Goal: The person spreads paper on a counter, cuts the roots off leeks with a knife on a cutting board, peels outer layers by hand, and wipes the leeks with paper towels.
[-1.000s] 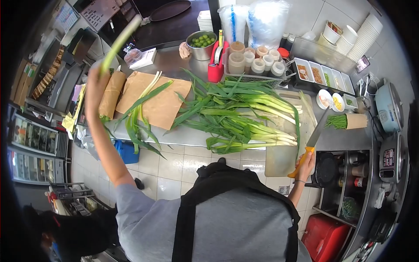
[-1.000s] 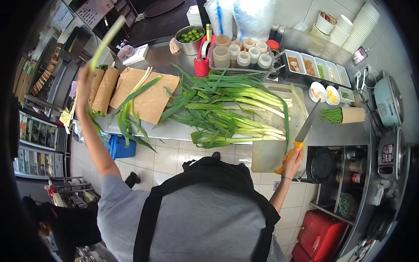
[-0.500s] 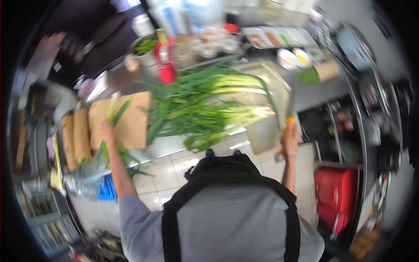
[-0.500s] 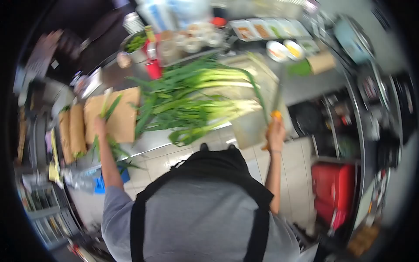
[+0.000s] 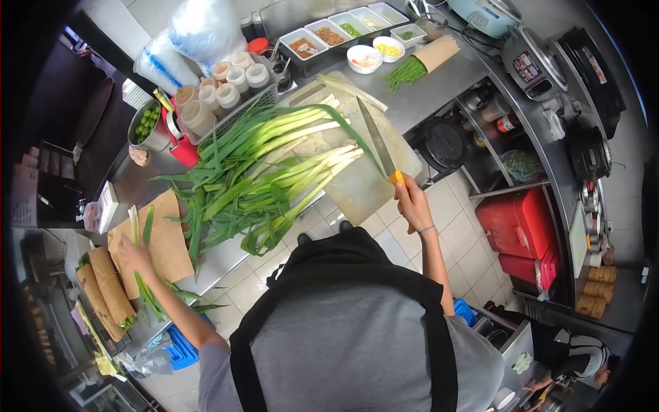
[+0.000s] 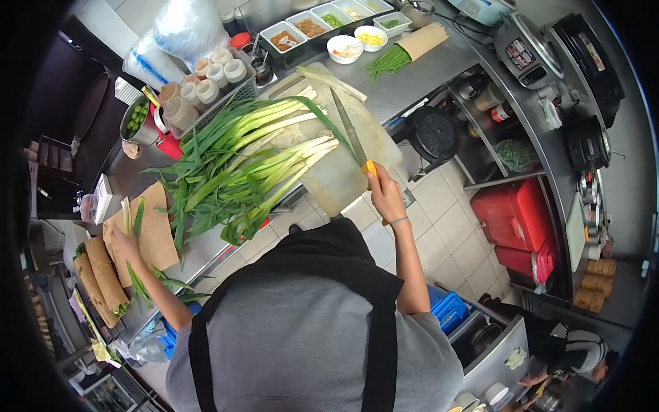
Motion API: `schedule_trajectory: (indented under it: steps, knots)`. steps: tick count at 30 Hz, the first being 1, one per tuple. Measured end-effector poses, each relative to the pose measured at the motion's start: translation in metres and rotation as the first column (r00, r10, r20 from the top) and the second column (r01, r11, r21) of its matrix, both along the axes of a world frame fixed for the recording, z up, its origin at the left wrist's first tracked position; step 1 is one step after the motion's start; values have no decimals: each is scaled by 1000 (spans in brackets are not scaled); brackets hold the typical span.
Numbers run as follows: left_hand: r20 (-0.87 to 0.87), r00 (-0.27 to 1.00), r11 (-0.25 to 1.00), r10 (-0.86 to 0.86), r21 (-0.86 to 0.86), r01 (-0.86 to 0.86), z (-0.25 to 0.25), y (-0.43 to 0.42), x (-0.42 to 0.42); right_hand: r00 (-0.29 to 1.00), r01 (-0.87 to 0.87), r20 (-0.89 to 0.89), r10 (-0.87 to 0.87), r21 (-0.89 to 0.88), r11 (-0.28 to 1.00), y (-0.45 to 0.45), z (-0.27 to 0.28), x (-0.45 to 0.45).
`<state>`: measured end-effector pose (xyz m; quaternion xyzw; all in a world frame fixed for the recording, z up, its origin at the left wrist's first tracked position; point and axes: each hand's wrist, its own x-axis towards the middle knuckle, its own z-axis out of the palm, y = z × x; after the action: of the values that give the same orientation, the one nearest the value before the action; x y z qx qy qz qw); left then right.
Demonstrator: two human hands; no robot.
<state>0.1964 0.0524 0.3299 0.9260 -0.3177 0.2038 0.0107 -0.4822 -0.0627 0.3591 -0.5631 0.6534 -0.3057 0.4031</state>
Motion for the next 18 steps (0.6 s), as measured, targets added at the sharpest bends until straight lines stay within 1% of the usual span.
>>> schedule_trajectory:
  steps: [1, 2, 4, 5, 7, 9, 10, 11, 12, 15, 18]
  knots:
    - [91, 971, 969, -220, -95, 229, 29, -19, -60, 1000, -4, -21, 4, -3, 1000, 1, -2, -1]
    - [59, 805, 761, -590, -294, 579, 49, -39, -108, 1000, -1, -31, 1, -5, 1000, 2, -3, -1]
    - [-188, 612, 618, -768, -465, 634, 102, -72, -256, 999, 2, -46, -2, -10, 1000, 2, -5, 3]
    - [-172, 455, 478, -874, -479, 737, 77, -86, -280, 996, -4, -90, -7, -120, 993, -1, -10, 6]
    - [-250, 268, 355, -930, -424, 833, 58, -103, -338, 984, -22, -173, -38, -333, 943, -8, -30, 9]
    - [-348, 315, 420, -883, -286, 861, 37, -110, -373, 961, -44, -271, -60, -360, 932, -22, -39, 12]
    - [-354, 356, 453, -865, -243, 858, 24, -114, -376, 944, -54, -320, -74, -374, 926, -29, -42, 13]
    - [-358, 398, 486, -845, -199, 851, 18, -117, -379, 932, -54, -358, -65, -312, 949, -35, -38, 16]
    - [-360, 442, 519, -821, -152, 841, 12, -119, -379, 924, -63, -377, -66, -319, 946, -41, -37, 17]
    - [-450, 426, 521, -785, -105, 847, 14, -122, -364, 895, -108, -441, -61, -348, 931, -63, -45, 21]
    - [-569, 333, 509, -752, -180, 842, 19, -133, -333, 850, -169, -525, -54, -367, 915, -85, -63, 24]
